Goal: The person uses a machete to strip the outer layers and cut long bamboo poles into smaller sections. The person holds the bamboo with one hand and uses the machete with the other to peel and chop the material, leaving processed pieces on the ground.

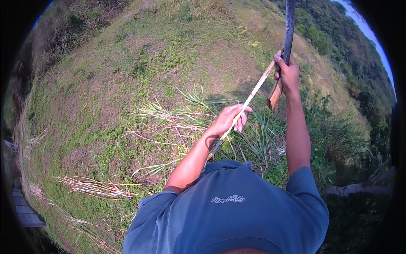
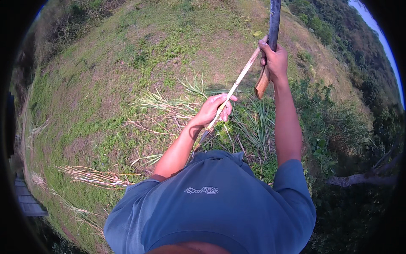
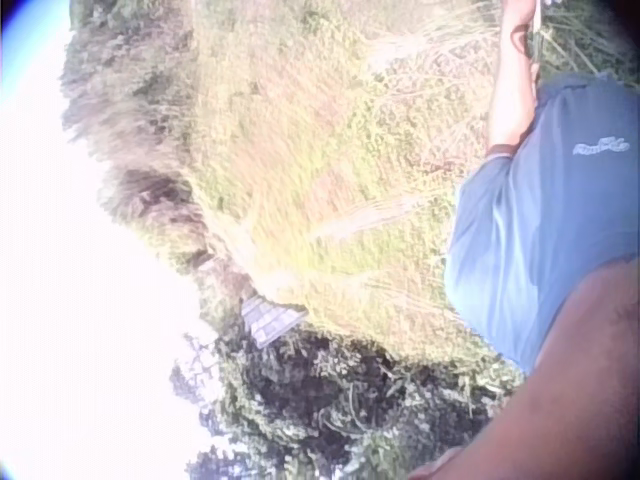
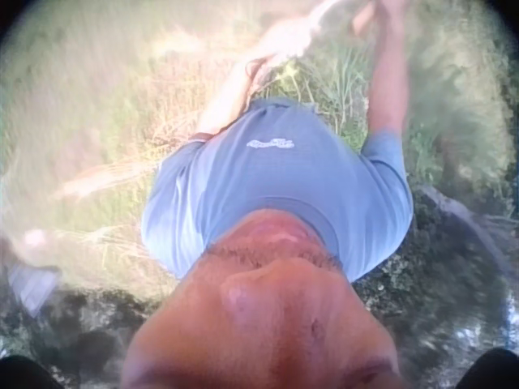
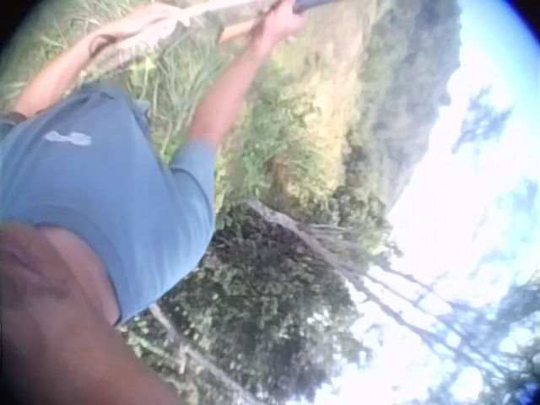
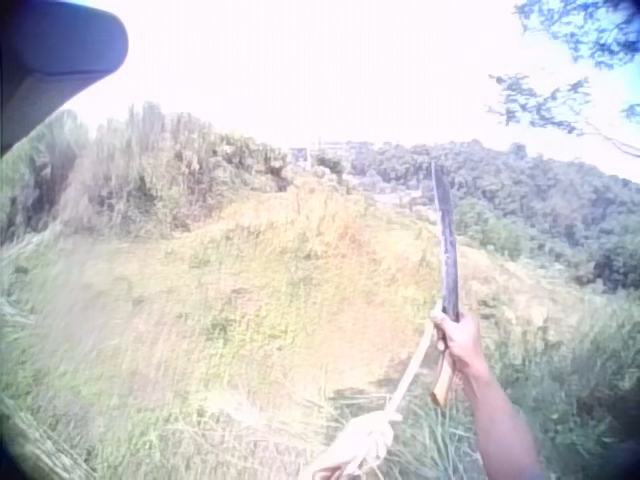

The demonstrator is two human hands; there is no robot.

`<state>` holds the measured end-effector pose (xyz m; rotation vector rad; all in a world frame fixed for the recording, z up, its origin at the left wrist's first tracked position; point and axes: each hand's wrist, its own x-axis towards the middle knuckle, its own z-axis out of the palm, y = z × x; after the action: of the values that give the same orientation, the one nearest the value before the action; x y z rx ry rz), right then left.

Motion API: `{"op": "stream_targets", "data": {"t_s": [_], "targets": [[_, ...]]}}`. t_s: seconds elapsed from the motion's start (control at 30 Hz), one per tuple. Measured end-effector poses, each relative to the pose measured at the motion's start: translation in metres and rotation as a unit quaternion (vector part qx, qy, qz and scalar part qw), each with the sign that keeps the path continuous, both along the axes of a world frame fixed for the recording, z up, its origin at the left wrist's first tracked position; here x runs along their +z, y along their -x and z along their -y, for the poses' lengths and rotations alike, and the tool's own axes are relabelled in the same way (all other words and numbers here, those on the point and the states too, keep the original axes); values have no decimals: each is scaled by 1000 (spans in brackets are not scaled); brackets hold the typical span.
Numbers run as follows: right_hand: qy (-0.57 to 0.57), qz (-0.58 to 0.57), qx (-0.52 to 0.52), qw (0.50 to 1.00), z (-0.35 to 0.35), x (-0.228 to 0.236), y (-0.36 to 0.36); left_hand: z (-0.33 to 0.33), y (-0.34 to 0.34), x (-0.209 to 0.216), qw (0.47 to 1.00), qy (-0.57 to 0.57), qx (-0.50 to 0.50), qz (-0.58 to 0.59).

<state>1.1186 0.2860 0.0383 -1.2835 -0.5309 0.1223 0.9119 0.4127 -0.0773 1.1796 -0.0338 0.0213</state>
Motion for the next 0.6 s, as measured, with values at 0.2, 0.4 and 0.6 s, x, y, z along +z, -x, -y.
{"op": "stream_targets", "data": {"t_s": [0.2, 0.4, 0.6], "targets": [[-1, -5, 27, 1000, -12, -1, -2, -9, 7, -6, 998, 61, -8, -21], [44, -1, 14, 999, -16, -5, -3, -9, 7, -8, 996, 53, 8, -66], [80, 16, -8, 997, -12, -11, -4, 1, -2, -17, 988, -88, 109, -60]]}}
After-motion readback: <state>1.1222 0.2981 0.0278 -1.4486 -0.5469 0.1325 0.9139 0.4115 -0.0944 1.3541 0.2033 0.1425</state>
